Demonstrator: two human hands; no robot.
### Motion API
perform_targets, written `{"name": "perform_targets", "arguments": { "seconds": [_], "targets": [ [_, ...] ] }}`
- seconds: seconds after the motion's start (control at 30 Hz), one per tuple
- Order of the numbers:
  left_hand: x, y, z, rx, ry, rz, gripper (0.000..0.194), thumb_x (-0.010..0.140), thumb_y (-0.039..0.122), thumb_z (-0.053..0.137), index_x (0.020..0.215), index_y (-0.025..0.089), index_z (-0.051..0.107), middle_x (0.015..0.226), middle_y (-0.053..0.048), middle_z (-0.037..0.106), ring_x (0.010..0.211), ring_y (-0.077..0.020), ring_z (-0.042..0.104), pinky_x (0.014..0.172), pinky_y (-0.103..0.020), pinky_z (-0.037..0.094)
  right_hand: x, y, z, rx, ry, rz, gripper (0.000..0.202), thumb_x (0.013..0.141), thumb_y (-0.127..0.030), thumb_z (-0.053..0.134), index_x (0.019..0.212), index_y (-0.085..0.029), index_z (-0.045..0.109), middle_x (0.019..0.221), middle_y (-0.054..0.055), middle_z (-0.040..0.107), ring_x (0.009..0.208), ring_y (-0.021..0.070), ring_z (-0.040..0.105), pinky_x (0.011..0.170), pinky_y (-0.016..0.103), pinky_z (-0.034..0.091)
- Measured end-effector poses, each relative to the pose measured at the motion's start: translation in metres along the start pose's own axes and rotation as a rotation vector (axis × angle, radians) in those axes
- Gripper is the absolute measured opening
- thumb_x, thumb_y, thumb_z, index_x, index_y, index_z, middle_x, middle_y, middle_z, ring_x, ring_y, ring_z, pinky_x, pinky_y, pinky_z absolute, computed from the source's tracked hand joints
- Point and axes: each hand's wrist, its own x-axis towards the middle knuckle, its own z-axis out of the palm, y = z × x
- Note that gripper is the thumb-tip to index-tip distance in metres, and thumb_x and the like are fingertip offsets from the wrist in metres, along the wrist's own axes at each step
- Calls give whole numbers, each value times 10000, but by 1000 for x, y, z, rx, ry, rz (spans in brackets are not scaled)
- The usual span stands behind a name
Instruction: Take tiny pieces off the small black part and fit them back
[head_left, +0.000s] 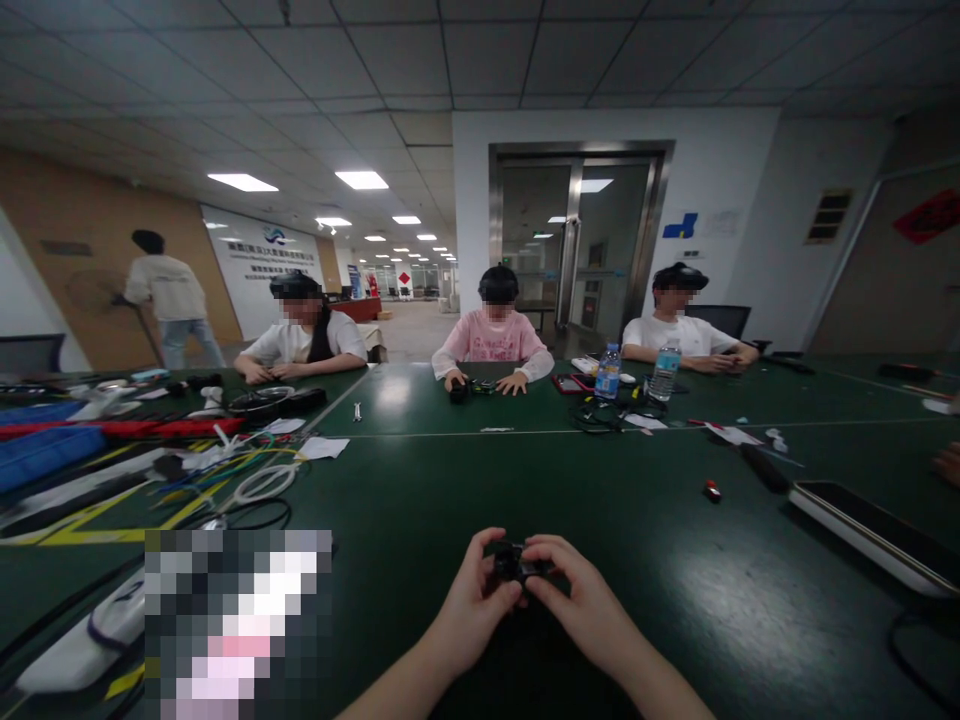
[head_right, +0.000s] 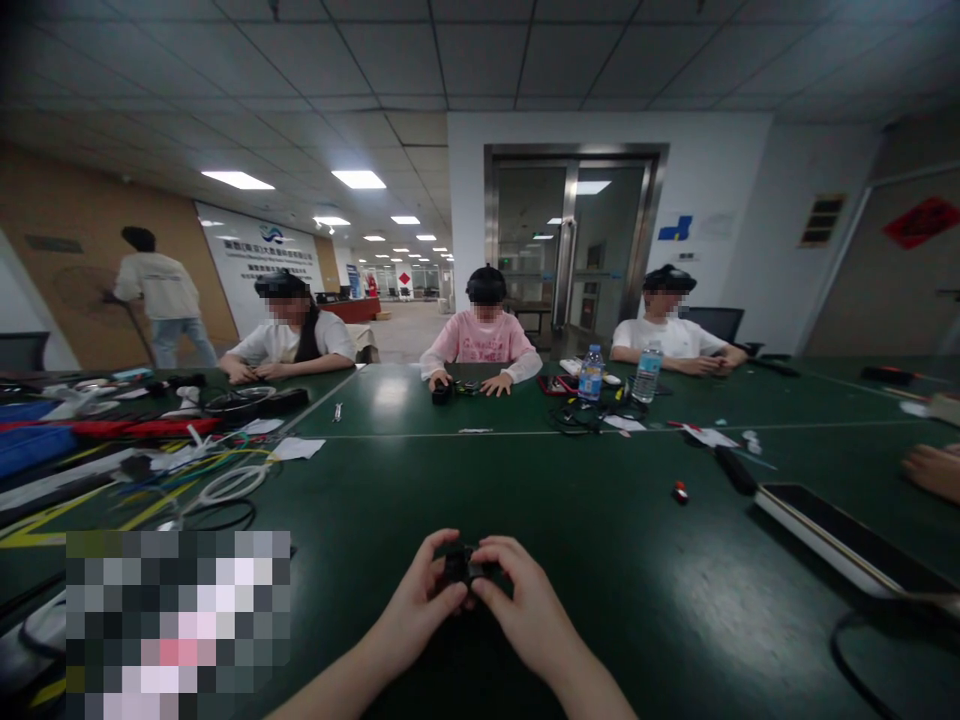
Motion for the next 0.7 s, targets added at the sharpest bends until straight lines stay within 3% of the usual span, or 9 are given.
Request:
{"name": "perform_targets", "arguments": {
  "seconds": [0.3, 0.53, 0.7],
  "targets": [
    [0, 6, 5, 20, 5, 0, 418, 766, 253, 591, 1089, 217, 328, 902, -39, 593, 719, -142, 577, 647, -289, 413, 1, 2, 1, -8, -10, -4, 207, 776, -162, 520, 946, -248, 601, 1159, 36, 531, 1097, 209, 505, 916, 338, 419],
    [0, 5, 3, 21, -10, 2, 495, 766, 272, 597, 1152, 225, 290, 958, -58, 585, 748, -158, 582, 661, -308, 419, 0, -2, 0, -8, -11, 5, 191, 785, -177, 516, 939, -250, 602, 1163, 39, 528, 1106, 216, 500, 892, 335, 430],
    [1, 1, 1, 36, -9, -11, 425, 782, 259, 577, 1118, 217, 320, 951, -61, 590, 753, -160, 590, 663, -304, 422, 0, -4, 0, -21, -18, 25, 193, 782, -186, 523, 943, -255, 605, 1168, 32, 531, 1103, 220, 504, 887, 337, 430]
  ]
}}
